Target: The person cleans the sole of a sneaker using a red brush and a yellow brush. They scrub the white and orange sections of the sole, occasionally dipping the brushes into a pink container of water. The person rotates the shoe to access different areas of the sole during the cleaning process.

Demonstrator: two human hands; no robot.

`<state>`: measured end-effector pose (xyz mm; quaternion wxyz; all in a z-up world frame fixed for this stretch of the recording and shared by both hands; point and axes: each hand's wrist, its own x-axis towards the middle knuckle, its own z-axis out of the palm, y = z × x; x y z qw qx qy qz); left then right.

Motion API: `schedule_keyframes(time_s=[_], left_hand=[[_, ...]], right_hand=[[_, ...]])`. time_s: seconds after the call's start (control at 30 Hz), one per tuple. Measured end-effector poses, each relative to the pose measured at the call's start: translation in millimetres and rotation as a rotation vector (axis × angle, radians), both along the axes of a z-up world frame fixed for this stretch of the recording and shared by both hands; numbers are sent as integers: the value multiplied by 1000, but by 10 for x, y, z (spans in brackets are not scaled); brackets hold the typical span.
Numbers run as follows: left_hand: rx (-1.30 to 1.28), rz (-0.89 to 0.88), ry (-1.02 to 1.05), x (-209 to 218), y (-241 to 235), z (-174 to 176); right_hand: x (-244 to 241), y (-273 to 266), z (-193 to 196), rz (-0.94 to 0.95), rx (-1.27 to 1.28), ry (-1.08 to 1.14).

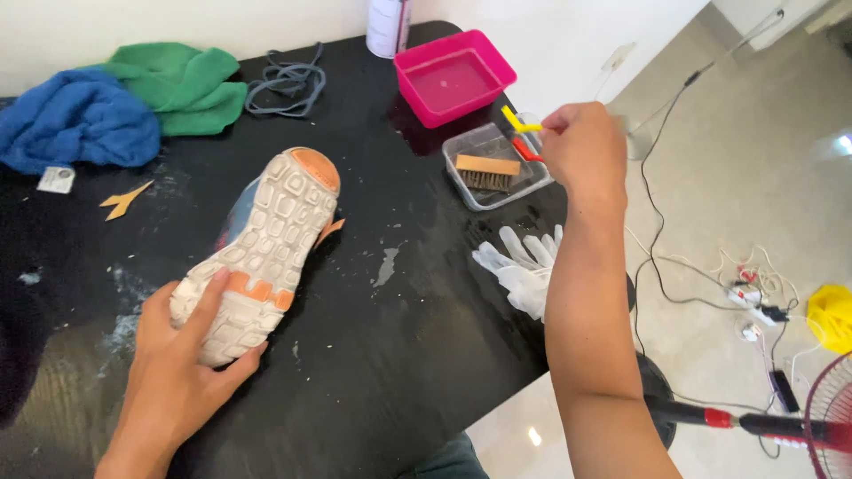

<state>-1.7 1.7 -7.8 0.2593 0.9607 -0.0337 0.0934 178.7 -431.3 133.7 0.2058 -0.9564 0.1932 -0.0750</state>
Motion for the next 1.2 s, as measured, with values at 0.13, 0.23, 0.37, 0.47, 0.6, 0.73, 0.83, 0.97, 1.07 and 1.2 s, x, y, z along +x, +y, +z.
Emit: schedule_keyframes(time_s=[0.13, 0.23, 0.37, 0.47, 0.6, 0.73, 0.83, 0.97, 1.07, 1.2], left_hand=[[41, -43, -125, 18, 20, -81], [63, -73, -208, 51, 44, -123], [83, -27, -127, 31, 58, -139], [70, -24, -112, 46, 68, -139], [94, 5, 10, 63, 93, -129], [87, 12, 27, 63, 84, -122], [38, -45, -130, 32, 70, -144], [72, 22, 33, 39, 78, -148], [65, 0, -48, 36, 70, -180], [22, -50, -76, 52, 41, -104]], right_hand=[[71, -4, 91, -42, 26, 54], [225, 15, 139, 2, 52, 9], [671, 53, -55, 107, 88, -87], [907, 234, -177, 140, 141, -120], [1149, 445, -497, 125, 139, -130], [1329, 523, -735, 149, 1, -146], [1334, 539, -790, 191, -18, -111], [1307, 453, -582, 171, 114, -101], [1208, 351, -387, 174, 258, -70], [894, 478, -48, 289, 404, -41]])
